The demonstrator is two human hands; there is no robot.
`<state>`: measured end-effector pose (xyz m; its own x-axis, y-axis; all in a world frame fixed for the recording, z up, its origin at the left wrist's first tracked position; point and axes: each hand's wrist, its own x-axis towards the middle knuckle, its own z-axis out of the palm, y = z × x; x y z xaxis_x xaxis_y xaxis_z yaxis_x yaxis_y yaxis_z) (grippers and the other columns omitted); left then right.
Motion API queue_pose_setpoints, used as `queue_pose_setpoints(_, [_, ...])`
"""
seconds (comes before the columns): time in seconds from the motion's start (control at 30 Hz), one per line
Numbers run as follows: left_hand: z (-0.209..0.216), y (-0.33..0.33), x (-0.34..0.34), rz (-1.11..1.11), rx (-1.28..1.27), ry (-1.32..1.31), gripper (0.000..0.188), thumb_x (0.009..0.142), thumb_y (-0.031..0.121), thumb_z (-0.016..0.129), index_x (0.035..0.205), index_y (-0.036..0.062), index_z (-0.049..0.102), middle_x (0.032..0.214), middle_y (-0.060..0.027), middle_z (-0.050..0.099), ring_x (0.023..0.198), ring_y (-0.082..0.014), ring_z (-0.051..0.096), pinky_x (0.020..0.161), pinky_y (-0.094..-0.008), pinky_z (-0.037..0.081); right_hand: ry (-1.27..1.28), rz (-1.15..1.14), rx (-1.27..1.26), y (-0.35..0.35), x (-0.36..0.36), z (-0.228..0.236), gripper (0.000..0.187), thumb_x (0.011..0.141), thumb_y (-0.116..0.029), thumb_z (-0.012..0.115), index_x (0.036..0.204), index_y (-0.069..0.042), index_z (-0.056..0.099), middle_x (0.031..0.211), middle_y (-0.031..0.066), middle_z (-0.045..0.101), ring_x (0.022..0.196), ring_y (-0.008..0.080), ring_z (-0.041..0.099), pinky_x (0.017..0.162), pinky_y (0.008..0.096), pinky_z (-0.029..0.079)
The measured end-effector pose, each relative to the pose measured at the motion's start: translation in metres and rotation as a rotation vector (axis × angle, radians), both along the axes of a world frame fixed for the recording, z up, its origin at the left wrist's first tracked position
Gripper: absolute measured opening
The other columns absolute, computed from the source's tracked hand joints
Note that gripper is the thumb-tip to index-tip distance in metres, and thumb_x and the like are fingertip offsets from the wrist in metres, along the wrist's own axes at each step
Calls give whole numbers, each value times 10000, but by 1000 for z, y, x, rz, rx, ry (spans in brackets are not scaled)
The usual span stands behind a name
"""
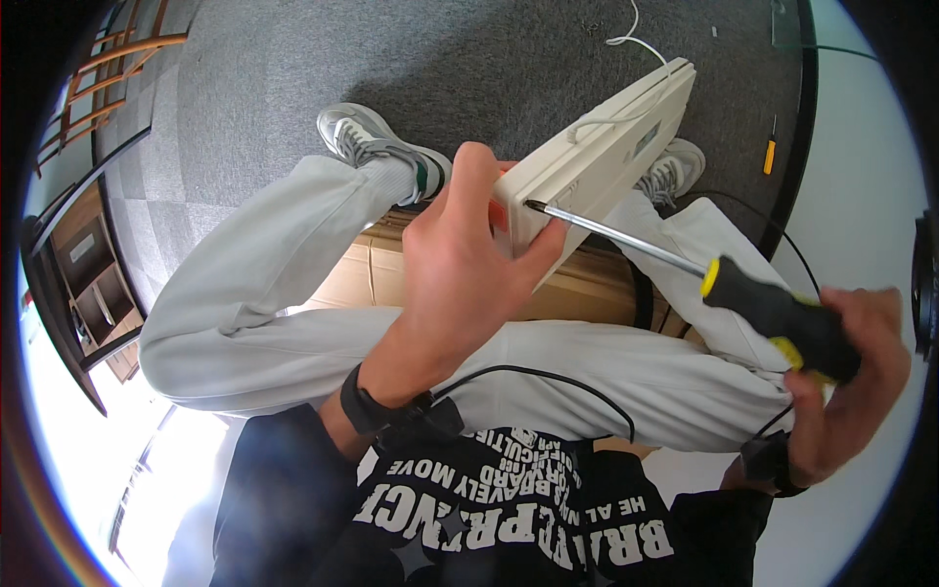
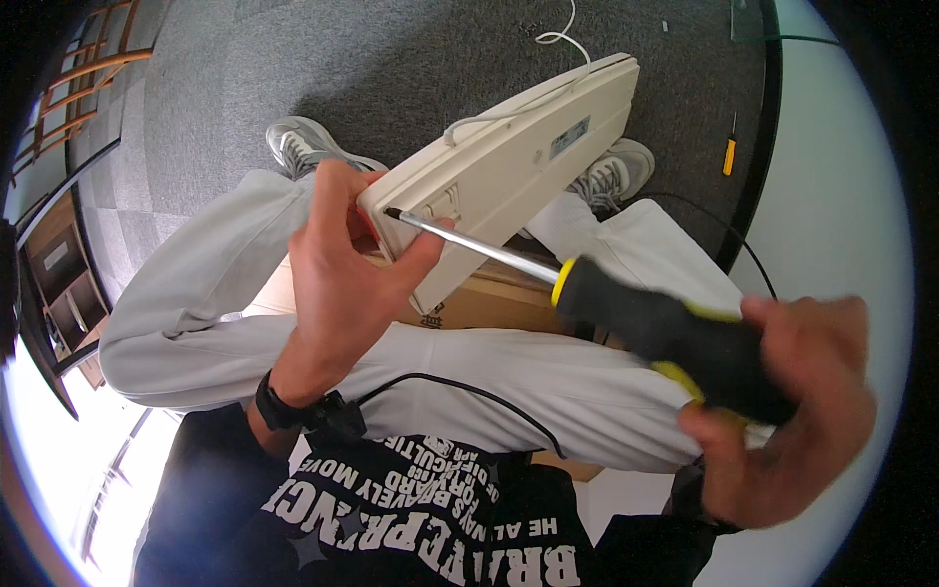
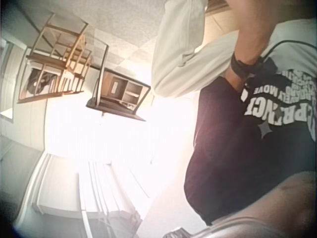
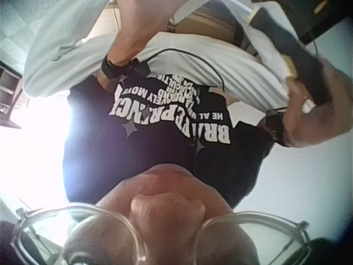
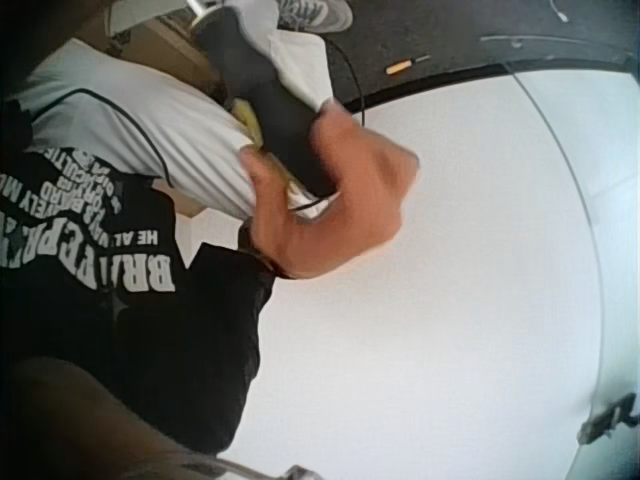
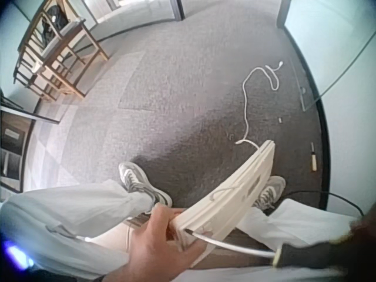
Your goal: The person removes an orange knob from a keyboard and then uses a screwdriver to remove several screws from the back of the keyboard.
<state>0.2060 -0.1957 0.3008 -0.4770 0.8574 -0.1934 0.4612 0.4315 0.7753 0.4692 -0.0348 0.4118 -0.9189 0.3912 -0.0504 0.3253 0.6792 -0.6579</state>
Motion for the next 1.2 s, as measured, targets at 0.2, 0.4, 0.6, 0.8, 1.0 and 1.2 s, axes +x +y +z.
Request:
queue_pose_setpoints(0.2, [-1, -1, 1, 17, -3, 3, 393, 749, 92, 809, 958, 12, 487, 840, -112, 683, 738, -124, 678, 648, -271, 567, -103, -281, -11, -20, 6, -15, 680, 853, -533, 658, 1272, -38, 454, 1094, 171, 525, 759, 170, 554, 648, 288, 467])
queue_pose_setpoints(0.4, [0, 1, 0, 7, 26, -4, 391, 748, 89, 807, 955, 15, 483, 829, -111, 684, 725, -117, 672, 628, -266, 557, 115, -9, -71, -2, 2, -8, 667, 684, -204, 744, 1262, -108, 424, 1130, 201, 475, 822, 232, 553, 658, 310, 493])
queue_pose_setpoints(0.6, [2, 3, 1, 10, 8, 39, 398, 749, 93, 809, 940, 21, 467, 811, -111, 683, 710, -121, 672, 618, -266, 558, -256, -220, -43, -19, 1, 1, 712, 950, -632, 362, 1376, -62, 377, 1016, 166, 559, 930, 215, 626, 755, 272, 502])
queue_pose_setpoints(0.8, [0, 4, 0, 29, -17, -9, 424, 750, 106, 813, 957, 19, 452, 793, -111, 681, 706, -125, 676, 606, -267, 557, 131, -26, -142, -8, -8, -2, 705, 678, -43, 712, 1301, -76, 382, 1153, 196, 456, 820, 235, 539, 746, 317, 476])
queue_pose_setpoints(1.0, [3, 2, 0, 66, -70, 18, 427, 751, 112, 809, 957, 22, 447, 770, -103, 672, 683, -118, 666, 597, -262, 546, -281, -269, 126, -20, 12, 5, 626, 944, -574, 486, 1257, -33, 518, 1020, 157, 594, 864, 239, 615, 768, 297, 500])
queue_pose_setpoints(1.2, [4, 9, 1, 74, -51, -26, 425, 749, 123, 812, 923, 32, 435, 756, -92, 665, 652, -89, 627, 575, -246, 524, 162, -108, -14, -12, -16, -16, 650, 779, -379, 749, 1267, -50, 475, 1075, 208, 555, 777, 215, 563, 621, 297, 478])
